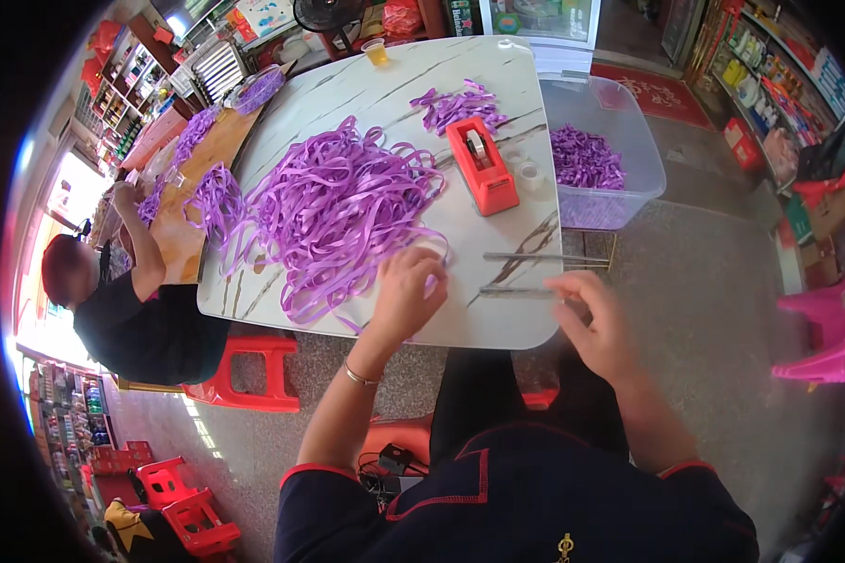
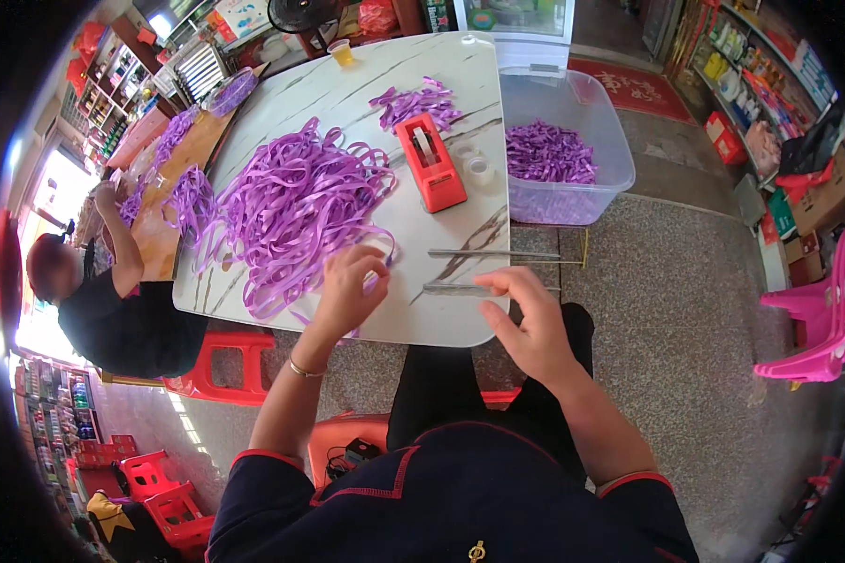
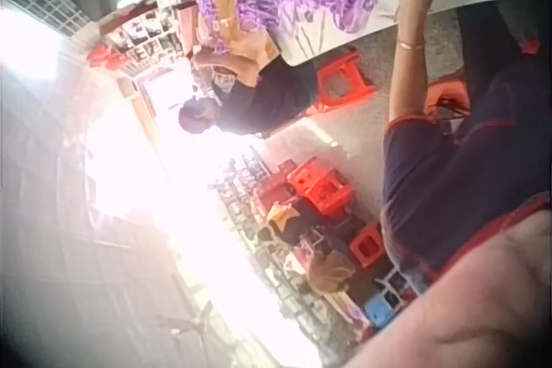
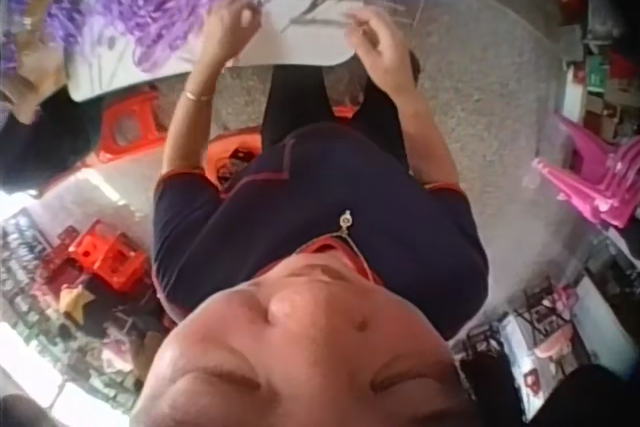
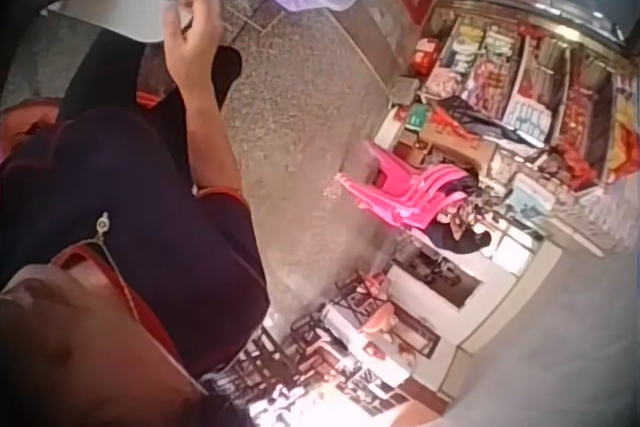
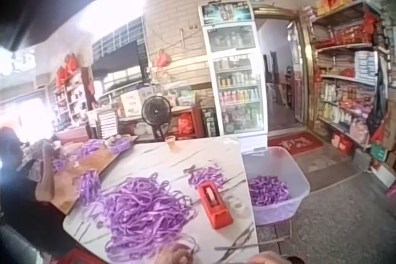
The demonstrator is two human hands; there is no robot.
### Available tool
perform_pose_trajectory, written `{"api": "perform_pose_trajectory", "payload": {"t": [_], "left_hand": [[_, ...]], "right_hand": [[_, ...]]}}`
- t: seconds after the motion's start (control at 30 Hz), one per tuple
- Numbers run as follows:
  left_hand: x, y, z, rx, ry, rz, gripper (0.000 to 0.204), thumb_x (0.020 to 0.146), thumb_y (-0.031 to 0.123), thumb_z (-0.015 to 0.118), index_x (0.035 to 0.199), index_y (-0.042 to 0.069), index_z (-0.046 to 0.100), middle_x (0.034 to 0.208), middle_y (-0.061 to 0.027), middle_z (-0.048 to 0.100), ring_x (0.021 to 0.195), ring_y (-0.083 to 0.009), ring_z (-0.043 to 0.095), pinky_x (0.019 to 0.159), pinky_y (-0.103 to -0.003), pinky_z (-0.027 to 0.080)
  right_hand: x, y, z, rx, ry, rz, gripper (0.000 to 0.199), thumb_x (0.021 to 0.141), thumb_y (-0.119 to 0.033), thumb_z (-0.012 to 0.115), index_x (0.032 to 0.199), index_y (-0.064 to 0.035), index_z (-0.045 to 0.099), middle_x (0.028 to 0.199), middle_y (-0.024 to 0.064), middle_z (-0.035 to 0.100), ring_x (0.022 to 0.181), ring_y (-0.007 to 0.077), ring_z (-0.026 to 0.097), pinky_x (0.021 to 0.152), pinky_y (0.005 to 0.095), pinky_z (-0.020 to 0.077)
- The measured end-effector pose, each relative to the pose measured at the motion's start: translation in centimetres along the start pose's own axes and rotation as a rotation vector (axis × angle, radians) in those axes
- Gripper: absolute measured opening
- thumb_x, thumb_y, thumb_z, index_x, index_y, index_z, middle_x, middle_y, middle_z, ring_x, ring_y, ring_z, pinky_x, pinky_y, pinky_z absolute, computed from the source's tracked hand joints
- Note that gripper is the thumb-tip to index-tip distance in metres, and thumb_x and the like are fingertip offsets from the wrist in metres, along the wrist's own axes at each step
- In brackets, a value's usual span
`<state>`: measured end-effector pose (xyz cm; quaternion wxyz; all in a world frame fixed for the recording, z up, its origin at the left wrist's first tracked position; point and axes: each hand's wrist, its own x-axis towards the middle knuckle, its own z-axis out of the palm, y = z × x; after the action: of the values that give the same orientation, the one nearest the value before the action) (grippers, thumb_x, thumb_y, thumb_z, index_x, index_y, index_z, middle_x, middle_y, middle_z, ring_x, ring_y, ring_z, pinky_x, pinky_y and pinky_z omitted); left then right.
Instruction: Folding purple ribbons and securing them with tape.
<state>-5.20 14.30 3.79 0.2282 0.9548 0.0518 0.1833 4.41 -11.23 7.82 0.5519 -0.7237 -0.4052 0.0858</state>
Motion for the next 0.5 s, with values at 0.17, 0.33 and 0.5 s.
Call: {"api": "perform_pose_trajectory", "payload": {"t": [0.17, 0.33, 0.5], "left_hand": [[-0.4, 2.4, 0.6, 0.275, 0.191, -0.070, 0.020, 0.070, 0.014, 0.064, 0.087, 0.006, 0.055, 0.095, -0.0081, 0.054, 0.094, -0.0264, 0.050, 0.079, -0.038, 0.037], [-1.2, 0.1, 1.4, 0.413, 0.100, -0.185, 0.018, 0.070, 0.011, 0.062, 0.086, 0.005, 0.055, 0.086, -0.0080, 0.052, 0.088, -0.0276, 0.050, 0.074, -0.039, 0.039], [-1.7, 2.2, 2.1, -0.028, 0.078, 0.033, 0.010, 0.077, 0.006, 0.057, 0.085, 0.003, 0.053, 0.079, -0.0094, 0.056, 0.075, -0.0246, 0.055, 0.066, -0.034, 0.044]], "right_hand": [[-0.5, 0.7, 1.3, 0.070, -0.027, -0.029, 0.026, 0.077, -0.001, 0.057, 0.103, -0.0023, 0.056, 0.096, 0.0072, 0.053, 0.084, 0.0159, 0.052, 0.077, 0.0260, 0.0419], [-1.1, 0.7, 1.4, 0.084, -0.062, 0.001, 0.025, 0.077, 0.000, 0.057, 0.102, -0.0019, 0.056, 0.095, 0.0075, 0.053, 0.084, 0.0157, 0.051, 0.075, 0.0258, 0.0418], [-1.4, 1.1, 1.3, 0.049, -0.076, -0.023, 0.030, 0.075, 0.000, 0.057, 0.105, -0.0022, 0.056, 0.099, 0.0083, 0.054, 0.086, 0.0179, 0.052, 0.078, 0.0278, 0.0417]]}}
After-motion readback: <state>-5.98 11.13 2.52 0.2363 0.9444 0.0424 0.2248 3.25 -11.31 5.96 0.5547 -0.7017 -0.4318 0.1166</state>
